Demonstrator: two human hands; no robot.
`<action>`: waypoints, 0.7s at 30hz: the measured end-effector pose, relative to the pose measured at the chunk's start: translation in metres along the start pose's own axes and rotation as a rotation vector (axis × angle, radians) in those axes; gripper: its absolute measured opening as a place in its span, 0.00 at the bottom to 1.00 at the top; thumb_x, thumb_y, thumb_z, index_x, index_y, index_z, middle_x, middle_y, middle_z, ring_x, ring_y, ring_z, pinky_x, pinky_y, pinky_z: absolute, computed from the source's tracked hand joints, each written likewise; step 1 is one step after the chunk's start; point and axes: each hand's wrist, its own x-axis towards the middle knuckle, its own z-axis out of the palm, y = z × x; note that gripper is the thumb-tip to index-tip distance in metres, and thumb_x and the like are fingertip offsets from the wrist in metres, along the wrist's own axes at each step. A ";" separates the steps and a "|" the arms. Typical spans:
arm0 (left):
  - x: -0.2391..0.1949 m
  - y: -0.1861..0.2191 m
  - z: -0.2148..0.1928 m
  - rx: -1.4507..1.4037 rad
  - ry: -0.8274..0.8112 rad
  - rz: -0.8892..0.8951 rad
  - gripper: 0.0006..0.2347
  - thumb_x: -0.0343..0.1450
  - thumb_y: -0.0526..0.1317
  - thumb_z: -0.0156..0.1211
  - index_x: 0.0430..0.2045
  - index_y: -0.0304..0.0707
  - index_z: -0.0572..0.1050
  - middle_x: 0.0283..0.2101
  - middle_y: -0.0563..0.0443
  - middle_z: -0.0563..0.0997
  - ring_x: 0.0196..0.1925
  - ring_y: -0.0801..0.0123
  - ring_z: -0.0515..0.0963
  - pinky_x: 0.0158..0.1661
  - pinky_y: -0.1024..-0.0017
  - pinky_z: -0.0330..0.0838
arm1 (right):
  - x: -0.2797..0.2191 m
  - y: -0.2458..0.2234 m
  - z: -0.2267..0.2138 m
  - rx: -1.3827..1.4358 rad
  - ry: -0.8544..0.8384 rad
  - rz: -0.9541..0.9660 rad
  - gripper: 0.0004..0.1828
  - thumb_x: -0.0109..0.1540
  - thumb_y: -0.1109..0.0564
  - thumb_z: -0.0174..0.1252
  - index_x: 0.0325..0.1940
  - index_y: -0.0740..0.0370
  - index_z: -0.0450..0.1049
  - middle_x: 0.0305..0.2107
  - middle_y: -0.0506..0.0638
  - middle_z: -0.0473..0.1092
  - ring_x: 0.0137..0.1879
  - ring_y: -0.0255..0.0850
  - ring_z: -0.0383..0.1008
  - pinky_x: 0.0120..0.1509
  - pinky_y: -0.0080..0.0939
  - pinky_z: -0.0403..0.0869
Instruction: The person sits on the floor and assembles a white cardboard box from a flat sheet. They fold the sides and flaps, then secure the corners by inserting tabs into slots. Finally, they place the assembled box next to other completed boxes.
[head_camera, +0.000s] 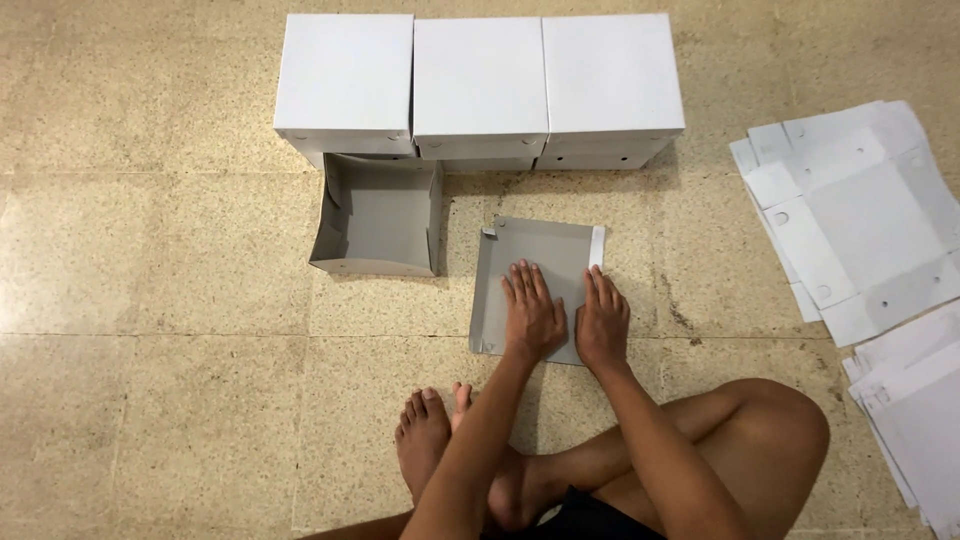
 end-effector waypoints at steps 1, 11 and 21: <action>0.009 -0.007 0.007 -0.001 0.001 0.000 0.32 0.73 0.49 0.37 0.68 0.20 0.51 0.71 0.21 0.53 0.76 0.35 0.49 0.71 0.40 0.37 | 0.000 0.000 -0.002 -0.001 0.001 -0.001 0.29 0.66 0.62 0.42 0.73 0.61 0.60 0.69 0.57 0.57 0.73 0.53 0.57 0.71 0.55 0.58; 0.045 -0.114 -0.010 0.045 -0.111 0.025 0.19 0.74 0.37 0.49 0.61 0.35 0.64 0.59 0.43 0.70 0.64 0.55 0.71 0.58 0.63 0.72 | 0.002 0.010 0.002 -0.118 0.022 -0.130 0.27 0.66 0.60 0.40 0.70 0.64 0.61 0.66 0.59 0.61 0.71 0.54 0.61 0.69 0.54 0.61; 0.035 -0.084 -0.056 0.119 0.253 0.082 0.25 0.74 0.39 0.39 0.69 0.30 0.58 0.70 0.35 0.63 0.72 0.49 0.62 0.58 0.61 0.61 | 0.021 -0.005 -0.024 0.099 -0.060 -0.190 0.31 0.63 0.62 0.41 0.72 0.70 0.58 0.70 0.71 0.52 0.75 0.66 0.52 0.76 0.63 0.52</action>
